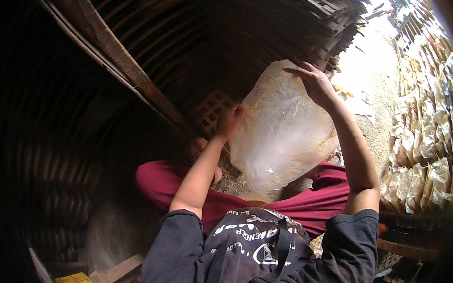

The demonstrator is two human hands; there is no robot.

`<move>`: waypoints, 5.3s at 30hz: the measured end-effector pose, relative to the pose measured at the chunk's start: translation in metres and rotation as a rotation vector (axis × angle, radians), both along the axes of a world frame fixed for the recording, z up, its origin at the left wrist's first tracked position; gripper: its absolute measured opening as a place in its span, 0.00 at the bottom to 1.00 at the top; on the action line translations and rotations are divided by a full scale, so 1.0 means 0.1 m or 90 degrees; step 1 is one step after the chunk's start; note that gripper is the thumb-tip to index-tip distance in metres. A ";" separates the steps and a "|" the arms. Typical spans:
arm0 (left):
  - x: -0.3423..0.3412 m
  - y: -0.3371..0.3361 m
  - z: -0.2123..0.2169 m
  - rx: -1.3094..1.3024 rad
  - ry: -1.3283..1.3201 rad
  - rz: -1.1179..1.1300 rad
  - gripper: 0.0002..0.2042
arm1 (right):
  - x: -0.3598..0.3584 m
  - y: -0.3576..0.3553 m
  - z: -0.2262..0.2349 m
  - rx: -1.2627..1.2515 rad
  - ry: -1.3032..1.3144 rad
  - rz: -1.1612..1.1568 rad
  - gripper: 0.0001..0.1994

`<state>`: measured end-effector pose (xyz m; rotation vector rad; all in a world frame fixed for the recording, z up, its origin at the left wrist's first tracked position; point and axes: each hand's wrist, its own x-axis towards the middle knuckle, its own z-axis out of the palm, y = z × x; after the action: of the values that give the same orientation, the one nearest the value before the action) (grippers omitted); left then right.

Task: The person sits on the floor and packs mushroom spawn into plastic bags using wooden trays. They repeatedly pick up trays, place them into bags, and stack the filled bags nearby.

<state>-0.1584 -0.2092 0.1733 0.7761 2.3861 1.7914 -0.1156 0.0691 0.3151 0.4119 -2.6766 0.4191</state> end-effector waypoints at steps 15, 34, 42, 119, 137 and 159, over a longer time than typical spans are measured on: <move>-0.58 -0.62 -0.51 -0.397 0.061 -0.093 0.07 | -0.40 -0.29 -0.65 -0.229 -0.207 -0.022 0.33; -1.41 -0.46 -0.43 -0.215 0.216 0.028 0.10 | 0.05 -0.52 -1.72 0.022 0.308 0.033 0.09; -1.04 -1.09 -2.22 -0.408 0.029 -0.025 0.06 | 0.43 -0.78 -3.39 -0.061 -0.114 0.001 0.11; -1.76 -1.60 -4.16 -0.227 -0.279 0.426 0.18 | 0.71 -1.79 -5.88 -0.609 -0.657 -0.690 0.15; -1.92 -1.28 -3.94 -0.101 -0.589 0.625 0.18 | 0.39 -1.80 -5.27 -0.677 -0.545 -1.050 0.31; -1.66 -0.76 -2.40 0.158 -0.914 0.360 0.16 | 0.77 -1.10 -2.01 -1.113 -0.241 -0.558 0.14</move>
<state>-0.3248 -0.2848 -0.0665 -1.0156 1.3745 1.7378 -0.0382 -0.0410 0.1140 -1.2983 -1.4501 2.1526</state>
